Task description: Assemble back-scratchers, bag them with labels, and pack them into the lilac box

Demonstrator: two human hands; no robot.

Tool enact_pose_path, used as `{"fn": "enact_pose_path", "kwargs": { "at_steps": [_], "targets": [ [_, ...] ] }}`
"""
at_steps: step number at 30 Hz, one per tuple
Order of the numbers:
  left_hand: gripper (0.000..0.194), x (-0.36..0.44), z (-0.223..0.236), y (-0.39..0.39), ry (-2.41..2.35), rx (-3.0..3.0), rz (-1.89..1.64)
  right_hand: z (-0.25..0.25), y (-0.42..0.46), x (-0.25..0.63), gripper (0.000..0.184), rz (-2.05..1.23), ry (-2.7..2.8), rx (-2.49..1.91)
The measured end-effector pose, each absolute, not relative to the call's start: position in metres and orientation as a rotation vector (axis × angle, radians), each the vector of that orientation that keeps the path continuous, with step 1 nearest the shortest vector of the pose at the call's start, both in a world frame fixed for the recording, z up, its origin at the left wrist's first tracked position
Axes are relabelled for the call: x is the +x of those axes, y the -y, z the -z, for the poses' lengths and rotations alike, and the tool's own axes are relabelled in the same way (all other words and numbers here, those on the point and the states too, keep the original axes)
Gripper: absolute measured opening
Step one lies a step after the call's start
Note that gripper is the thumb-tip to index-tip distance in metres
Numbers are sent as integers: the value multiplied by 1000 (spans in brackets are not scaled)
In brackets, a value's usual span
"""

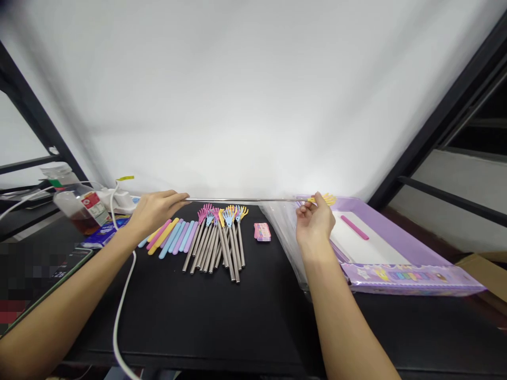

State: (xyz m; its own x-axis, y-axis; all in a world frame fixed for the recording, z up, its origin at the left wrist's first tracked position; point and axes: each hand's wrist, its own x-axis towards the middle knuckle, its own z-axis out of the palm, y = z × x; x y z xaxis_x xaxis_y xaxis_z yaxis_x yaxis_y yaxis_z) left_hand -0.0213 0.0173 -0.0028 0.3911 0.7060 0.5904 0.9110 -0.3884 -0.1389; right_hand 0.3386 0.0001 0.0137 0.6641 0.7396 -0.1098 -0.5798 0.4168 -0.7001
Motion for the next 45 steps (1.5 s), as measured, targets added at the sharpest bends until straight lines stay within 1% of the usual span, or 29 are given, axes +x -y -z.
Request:
{"fn": "enact_pose_path", "kwargs": {
  "at_steps": [3,6,8,10,15,19,23,25,28,30,36,41,43,45],
  "targets": [
    [27,-16,1,-15,1308,-2201,650,-7,-4,332,21,-819,302,-799],
    [25,4,2,-7,1203,-2203,682,3,-1,302,21,-1027,513,-805],
    [24,19,4,-1,1116,-2221,657,10,5,278,27,-1194,739,-799],
    [23,31,8,4,1053,-2206,672,15,10,259,32,-1237,912,-759],
    [24,44,15,9,1030,-2235,685,22,15,245,35,-1135,1118,-769],
    [28,45,14,10,1080,-2318,732,23,16,245,35,-1058,1197,-762],
    [31,43,10,12,1052,-2636,871,23,18,248,34,-991,1299,-782],
    [36,41,7,13,1094,-2849,914,24,18,250,34,-978,1342,-781],
    [44,40,4,14,1196,-3025,923,24,18,251,32,-994,1372,-753],
    [41,40,4,15,1186,-3003,951,25,18,249,32,-1005,1371,-745],
    [32,43,10,14,1068,-2687,1027,26,19,244,32,-1046,1307,-755],
    [30,44,18,9,1032,-2486,851,27,18,240,35,-1178,1182,-797],
    [28,40,16,7,1087,-2459,764,24,15,243,34,-1263,1069,-811],
    [26,30,10,3,1232,-2416,657,16,10,256,33,-1273,893,-817]
  ]
}}
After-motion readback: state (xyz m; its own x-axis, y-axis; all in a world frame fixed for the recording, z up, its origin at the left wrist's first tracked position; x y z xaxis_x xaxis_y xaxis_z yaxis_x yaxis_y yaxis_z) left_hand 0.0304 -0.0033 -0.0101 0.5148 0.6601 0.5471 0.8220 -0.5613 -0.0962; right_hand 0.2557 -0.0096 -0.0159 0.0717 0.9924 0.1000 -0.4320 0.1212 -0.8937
